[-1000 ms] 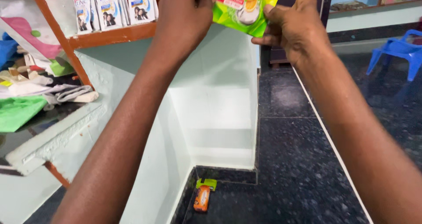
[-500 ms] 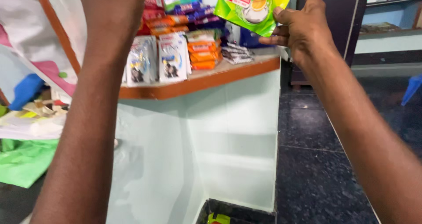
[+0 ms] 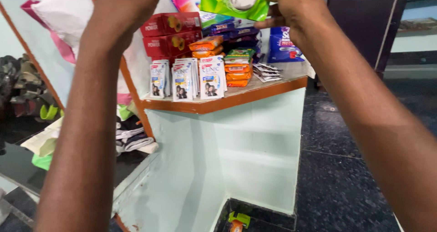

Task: The person picks up various packaged household items from the floor and places them onto a wall-mounted shelf. Items handled include Rin Matic, Surf Excel, Vim, and Clinic sachets. The person arranges the items in neat rows on the shelf.

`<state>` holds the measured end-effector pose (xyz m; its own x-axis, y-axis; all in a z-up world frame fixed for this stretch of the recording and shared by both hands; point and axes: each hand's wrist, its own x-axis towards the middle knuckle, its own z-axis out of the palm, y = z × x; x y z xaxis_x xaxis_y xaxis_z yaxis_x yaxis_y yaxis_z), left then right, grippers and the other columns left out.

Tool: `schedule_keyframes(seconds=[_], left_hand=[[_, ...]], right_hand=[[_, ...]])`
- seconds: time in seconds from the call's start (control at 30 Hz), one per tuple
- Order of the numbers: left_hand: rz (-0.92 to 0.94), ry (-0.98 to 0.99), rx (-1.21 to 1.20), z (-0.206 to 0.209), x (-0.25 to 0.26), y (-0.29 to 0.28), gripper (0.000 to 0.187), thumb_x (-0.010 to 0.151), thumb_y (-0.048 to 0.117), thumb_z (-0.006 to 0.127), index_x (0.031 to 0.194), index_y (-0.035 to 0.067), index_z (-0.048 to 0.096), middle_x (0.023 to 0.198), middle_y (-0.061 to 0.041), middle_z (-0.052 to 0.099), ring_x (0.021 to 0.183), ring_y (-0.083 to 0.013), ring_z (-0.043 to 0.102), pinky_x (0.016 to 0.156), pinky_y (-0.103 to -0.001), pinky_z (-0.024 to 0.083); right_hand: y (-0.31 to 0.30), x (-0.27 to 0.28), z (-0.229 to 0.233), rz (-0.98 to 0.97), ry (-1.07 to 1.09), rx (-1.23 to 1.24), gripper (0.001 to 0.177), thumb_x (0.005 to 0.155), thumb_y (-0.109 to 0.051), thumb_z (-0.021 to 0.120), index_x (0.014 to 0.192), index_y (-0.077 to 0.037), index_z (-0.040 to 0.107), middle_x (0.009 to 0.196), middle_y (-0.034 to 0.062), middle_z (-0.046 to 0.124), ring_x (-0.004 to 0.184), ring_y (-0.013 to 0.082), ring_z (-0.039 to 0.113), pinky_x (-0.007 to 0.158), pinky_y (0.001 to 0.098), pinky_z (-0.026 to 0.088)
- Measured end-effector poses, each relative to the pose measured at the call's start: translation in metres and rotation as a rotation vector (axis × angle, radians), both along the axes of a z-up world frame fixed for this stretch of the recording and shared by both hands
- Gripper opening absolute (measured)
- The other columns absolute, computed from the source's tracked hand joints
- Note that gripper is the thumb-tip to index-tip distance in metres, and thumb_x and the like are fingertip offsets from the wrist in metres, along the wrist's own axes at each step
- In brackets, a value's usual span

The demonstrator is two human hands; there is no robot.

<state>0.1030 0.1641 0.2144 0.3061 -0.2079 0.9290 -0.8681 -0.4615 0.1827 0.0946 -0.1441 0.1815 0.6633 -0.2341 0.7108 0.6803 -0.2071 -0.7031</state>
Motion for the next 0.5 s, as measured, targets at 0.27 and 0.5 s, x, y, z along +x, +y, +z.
schedule_keyframes(seconds=[0.27,0.5], left_hand=[[-0.278,0.048,-0.082,0.018,0.027,0.01,0.021,0.095,0.018,0.072,0.106,-0.001,0.069,0.093,-0.003,0.074,0.081,-0.0137,0.072,0.07,-0.03,0.06],[0.052,-0.272,-0.151,0.036,0.093,0.02,0.006,0.088,0.002,0.065,0.09,-0.002,0.07,0.074,-0.011,0.072,0.066,-0.0199,0.074,0.061,-0.033,0.056]], right_hand=[[0.06,0.031,0.044,0.089,0.021,-0.045,0.024,0.097,-0.013,0.062,0.117,0.001,0.063,0.097,0.0095,0.07,0.077,0.0169,0.073,0.059,0.0308,0.067],[0.08,0.071,0.056,0.104,-0.05,-0.139,0.024,0.099,-0.013,0.06,0.118,0.002,0.061,0.1,0.0109,0.07,0.082,0.0186,0.078,0.06,0.0323,0.066]])
